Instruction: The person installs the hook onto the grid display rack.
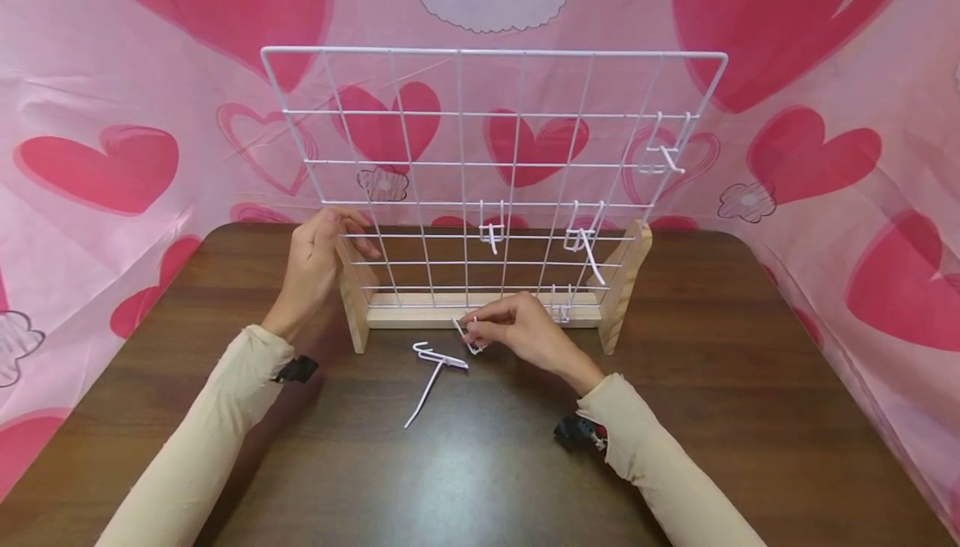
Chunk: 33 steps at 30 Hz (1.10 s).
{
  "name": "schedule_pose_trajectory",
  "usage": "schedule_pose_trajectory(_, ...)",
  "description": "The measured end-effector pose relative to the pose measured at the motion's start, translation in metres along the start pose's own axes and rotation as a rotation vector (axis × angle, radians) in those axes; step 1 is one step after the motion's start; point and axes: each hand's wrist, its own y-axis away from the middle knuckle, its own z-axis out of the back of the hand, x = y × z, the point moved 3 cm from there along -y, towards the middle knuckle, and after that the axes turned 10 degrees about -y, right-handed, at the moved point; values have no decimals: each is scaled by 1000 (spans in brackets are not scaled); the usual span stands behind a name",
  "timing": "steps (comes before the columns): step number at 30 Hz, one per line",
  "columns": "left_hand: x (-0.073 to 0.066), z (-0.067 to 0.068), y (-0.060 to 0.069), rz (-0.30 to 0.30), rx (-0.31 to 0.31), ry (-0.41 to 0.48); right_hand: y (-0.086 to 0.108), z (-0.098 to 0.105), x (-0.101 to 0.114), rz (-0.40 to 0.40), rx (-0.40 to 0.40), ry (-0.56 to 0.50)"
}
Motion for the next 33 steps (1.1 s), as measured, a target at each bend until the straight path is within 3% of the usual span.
schedule_pose_trajectory(9,-2,-3,-1,32,5,32,1,2,1,34,-35,48)
schedule_pose_trajectory(19,-33,0,1,33,14,58,1,1,2,54,-40,127)
schedule_pose_trajectory(33,-32,0,1,26,17,64,2,5,9,84,-31,151)
